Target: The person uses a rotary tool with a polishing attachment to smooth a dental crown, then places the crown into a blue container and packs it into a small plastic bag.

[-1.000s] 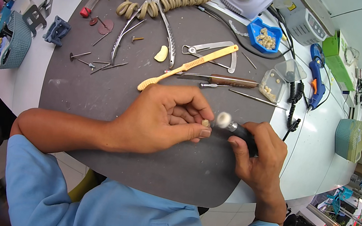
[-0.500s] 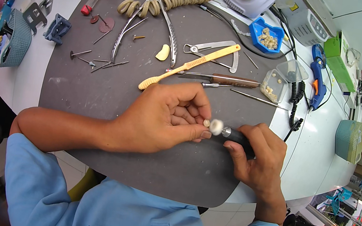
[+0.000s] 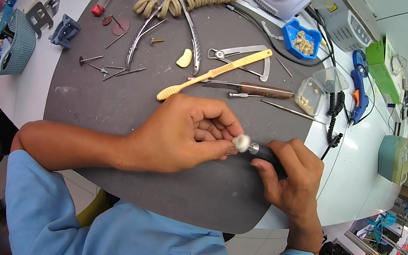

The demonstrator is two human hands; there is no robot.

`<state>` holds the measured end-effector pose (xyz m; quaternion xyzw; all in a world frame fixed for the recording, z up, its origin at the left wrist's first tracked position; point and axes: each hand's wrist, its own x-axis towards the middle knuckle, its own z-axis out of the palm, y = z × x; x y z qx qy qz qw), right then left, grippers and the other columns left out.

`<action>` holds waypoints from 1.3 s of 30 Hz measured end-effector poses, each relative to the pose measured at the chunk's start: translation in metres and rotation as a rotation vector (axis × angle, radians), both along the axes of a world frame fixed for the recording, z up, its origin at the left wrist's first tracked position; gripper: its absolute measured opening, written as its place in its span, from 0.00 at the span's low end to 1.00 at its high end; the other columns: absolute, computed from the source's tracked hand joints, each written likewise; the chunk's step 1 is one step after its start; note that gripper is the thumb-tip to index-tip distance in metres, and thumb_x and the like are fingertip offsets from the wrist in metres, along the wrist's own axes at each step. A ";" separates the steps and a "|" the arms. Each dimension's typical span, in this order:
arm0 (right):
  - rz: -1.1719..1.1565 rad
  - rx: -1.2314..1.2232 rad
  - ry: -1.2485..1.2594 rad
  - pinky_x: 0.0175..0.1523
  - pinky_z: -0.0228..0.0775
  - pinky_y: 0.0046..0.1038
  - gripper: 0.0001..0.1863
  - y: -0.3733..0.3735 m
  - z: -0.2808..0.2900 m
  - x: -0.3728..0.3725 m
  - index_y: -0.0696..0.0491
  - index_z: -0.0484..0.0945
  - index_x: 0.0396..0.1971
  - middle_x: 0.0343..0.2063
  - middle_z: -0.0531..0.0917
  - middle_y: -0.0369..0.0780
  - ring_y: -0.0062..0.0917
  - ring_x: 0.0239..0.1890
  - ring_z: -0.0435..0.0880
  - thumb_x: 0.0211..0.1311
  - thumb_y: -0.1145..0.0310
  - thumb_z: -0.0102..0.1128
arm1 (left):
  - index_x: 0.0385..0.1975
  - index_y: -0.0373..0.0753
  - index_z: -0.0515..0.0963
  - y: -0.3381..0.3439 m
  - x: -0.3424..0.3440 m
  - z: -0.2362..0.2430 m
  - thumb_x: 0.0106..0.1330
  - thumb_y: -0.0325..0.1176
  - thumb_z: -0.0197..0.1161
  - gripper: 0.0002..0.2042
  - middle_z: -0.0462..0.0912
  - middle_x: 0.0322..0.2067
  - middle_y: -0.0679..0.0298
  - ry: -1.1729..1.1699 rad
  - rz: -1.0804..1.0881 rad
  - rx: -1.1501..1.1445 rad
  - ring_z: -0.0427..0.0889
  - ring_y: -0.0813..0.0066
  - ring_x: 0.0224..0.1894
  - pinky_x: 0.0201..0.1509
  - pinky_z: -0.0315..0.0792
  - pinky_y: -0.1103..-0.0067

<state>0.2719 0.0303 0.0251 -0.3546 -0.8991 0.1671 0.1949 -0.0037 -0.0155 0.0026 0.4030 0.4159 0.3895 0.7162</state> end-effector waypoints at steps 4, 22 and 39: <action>0.017 0.008 0.010 0.27 0.68 0.35 0.19 0.000 -0.001 -0.002 0.53 0.88 0.38 0.25 0.76 0.38 0.32 0.23 0.79 0.59 0.56 0.87 | 0.55 0.25 0.82 0.000 0.000 0.000 0.78 0.19 0.68 0.10 0.90 0.50 0.55 0.007 -0.010 -0.019 0.93 0.74 0.52 0.59 0.91 0.77; 0.013 -0.023 -0.025 0.26 0.68 0.35 0.16 0.002 0.004 -0.001 0.52 0.89 0.37 0.24 0.77 0.37 0.32 0.22 0.79 0.57 0.60 0.87 | 0.54 0.25 0.82 -0.001 -0.001 -0.001 0.77 0.18 0.68 0.10 0.91 0.49 0.55 0.035 -0.026 -0.024 0.93 0.74 0.52 0.60 0.90 0.78; 0.044 -0.057 -0.034 0.26 0.66 0.35 0.16 0.005 0.007 -0.001 0.53 0.88 0.35 0.23 0.76 0.38 0.33 0.21 0.78 0.55 0.62 0.87 | 0.52 0.25 0.82 -0.001 0.000 0.000 0.77 0.18 0.69 0.09 0.91 0.48 0.55 0.047 -0.031 -0.002 0.93 0.73 0.50 0.58 0.90 0.78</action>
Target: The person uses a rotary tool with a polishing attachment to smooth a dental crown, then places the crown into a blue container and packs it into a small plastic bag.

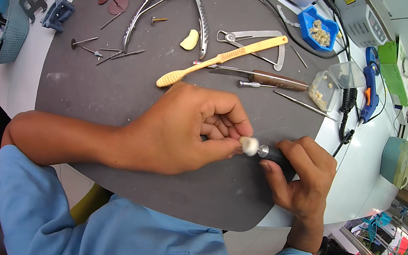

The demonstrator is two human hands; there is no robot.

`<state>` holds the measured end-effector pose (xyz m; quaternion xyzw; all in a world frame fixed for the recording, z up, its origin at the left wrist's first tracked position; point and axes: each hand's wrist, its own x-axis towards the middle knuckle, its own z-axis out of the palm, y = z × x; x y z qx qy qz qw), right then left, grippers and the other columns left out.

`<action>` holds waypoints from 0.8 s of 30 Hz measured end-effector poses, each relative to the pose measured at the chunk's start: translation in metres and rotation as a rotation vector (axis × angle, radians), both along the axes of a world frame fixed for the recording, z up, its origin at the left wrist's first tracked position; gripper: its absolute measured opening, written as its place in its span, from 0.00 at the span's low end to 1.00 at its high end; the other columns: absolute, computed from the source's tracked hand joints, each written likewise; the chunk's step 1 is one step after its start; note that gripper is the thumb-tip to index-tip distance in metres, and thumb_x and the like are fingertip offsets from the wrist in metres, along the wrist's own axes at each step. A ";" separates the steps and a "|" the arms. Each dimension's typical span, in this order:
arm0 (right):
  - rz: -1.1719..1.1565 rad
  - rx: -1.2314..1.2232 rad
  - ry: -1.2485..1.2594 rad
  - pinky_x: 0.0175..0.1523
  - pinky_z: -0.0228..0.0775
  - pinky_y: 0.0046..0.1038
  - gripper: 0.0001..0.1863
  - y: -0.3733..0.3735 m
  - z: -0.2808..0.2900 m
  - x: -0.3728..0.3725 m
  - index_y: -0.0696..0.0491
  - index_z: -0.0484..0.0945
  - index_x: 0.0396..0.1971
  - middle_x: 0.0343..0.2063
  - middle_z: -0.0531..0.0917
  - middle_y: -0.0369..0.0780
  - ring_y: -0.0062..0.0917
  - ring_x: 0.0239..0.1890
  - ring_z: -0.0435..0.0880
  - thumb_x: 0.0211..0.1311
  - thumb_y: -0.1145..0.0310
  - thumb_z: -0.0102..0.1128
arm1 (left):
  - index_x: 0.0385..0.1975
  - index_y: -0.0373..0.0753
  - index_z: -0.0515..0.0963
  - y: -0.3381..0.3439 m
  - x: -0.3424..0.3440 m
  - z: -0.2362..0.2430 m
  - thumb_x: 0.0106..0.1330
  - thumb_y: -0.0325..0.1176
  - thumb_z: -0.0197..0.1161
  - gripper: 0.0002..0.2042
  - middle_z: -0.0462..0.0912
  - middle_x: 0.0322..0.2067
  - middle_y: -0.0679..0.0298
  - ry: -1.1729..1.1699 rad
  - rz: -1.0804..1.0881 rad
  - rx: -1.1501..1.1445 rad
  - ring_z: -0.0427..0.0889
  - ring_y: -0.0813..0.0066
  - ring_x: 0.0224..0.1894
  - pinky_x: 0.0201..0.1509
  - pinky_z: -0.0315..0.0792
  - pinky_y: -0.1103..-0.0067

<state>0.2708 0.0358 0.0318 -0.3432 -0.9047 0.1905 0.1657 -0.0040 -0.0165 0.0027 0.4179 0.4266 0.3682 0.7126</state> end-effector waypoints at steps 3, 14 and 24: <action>0.004 -0.010 0.005 0.26 0.66 0.36 0.16 0.001 0.001 0.001 0.53 0.88 0.35 0.23 0.76 0.38 0.33 0.21 0.77 0.54 0.61 0.87 | 0.52 0.25 0.83 0.000 0.000 0.000 0.77 0.18 0.69 0.09 0.91 0.48 0.55 -0.009 0.002 0.008 0.93 0.73 0.50 0.57 0.90 0.78; 0.012 -0.011 0.006 0.26 0.66 0.35 0.16 0.001 -0.001 0.000 0.52 0.88 0.35 0.22 0.76 0.37 0.32 0.21 0.78 0.53 0.61 0.87 | 0.52 0.25 0.82 0.001 0.000 0.000 0.76 0.18 0.69 0.09 0.90 0.47 0.56 -0.019 -0.014 0.004 0.93 0.74 0.50 0.57 0.89 0.78; 0.010 -0.011 0.003 0.26 0.66 0.35 0.16 0.002 -0.001 0.001 0.53 0.88 0.35 0.23 0.76 0.38 0.32 0.21 0.78 0.54 0.62 0.86 | 0.52 0.25 0.82 0.001 0.000 0.001 0.76 0.17 0.69 0.09 0.90 0.47 0.56 0.005 -0.013 0.006 0.93 0.75 0.49 0.57 0.89 0.79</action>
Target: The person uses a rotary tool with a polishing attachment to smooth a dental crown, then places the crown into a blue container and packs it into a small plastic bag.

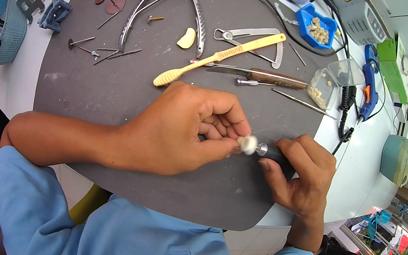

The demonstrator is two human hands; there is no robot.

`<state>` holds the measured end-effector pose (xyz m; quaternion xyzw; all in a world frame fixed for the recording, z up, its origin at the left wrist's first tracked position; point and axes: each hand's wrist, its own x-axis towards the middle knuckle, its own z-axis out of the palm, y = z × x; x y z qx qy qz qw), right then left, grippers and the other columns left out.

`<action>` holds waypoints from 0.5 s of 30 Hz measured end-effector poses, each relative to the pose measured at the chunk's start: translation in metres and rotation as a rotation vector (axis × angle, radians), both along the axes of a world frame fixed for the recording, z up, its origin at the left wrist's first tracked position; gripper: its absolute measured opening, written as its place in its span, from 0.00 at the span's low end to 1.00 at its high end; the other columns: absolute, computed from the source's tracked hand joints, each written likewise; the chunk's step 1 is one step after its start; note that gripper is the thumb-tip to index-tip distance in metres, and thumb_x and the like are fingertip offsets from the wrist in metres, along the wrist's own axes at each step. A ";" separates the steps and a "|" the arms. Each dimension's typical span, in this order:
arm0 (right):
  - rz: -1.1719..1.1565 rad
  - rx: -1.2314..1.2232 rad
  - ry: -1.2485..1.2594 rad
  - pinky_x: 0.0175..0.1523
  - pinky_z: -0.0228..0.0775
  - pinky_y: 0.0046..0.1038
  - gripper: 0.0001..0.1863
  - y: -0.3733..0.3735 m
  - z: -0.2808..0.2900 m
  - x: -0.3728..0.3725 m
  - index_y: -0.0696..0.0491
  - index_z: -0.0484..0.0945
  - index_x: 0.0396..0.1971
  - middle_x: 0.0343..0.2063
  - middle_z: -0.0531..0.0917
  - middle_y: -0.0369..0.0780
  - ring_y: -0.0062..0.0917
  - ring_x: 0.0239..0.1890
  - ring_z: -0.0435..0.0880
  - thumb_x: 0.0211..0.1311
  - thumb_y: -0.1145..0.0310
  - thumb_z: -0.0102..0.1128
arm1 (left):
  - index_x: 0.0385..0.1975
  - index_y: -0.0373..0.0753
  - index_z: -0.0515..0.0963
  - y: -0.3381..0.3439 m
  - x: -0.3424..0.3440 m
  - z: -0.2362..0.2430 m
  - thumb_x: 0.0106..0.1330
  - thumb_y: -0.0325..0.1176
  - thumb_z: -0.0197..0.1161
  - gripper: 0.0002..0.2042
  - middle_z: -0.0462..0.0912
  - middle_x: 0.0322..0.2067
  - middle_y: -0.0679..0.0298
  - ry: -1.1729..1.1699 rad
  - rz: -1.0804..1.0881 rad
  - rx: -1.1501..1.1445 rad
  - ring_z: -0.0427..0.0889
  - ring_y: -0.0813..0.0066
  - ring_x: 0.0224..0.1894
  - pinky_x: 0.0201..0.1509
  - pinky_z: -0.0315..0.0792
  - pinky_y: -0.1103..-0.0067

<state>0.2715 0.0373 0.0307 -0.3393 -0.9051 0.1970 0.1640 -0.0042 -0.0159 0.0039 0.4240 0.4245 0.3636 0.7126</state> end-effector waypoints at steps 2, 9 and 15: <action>0.004 0.004 -0.003 0.26 0.66 0.35 0.16 0.000 0.000 0.000 0.53 0.88 0.35 0.23 0.76 0.38 0.32 0.21 0.78 0.54 0.62 0.86 | 0.52 0.25 0.82 0.000 0.000 0.001 0.76 0.17 0.69 0.09 0.91 0.47 0.56 0.002 -0.002 -0.001 0.93 0.75 0.49 0.57 0.89 0.79; -0.009 -0.012 -0.005 0.26 0.65 0.36 0.16 -0.001 0.001 0.001 0.53 0.88 0.34 0.22 0.76 0.38 0.32 0.20 0.77 0.54 0.61 0.86 | 0.52 0.25 0.82 0.000 -0.001 0.001 0.76 0.18 0.69 0.09 0.91 0.47 0.56 -0.007 -0.003 0.001 0.93 0.74 0.50 0.57 0.89 0.79; -0.003 -0.015 -0.012 0.26 0.66 0.35 0.16 0.000 0.000 0.002 0.53 0.88 0.34 0.22 0.76 0.38 0.32 0.21 0.78 0.55 0.61 0.86 | 0.52 0.25 0.82 0.000 0.000 0.000 0.76 0.18 0.69 0.08 0.91 0.47 0.55 0.006 -0.001 0.004 0.93 0.74 0.49 0.57 0.89 0.78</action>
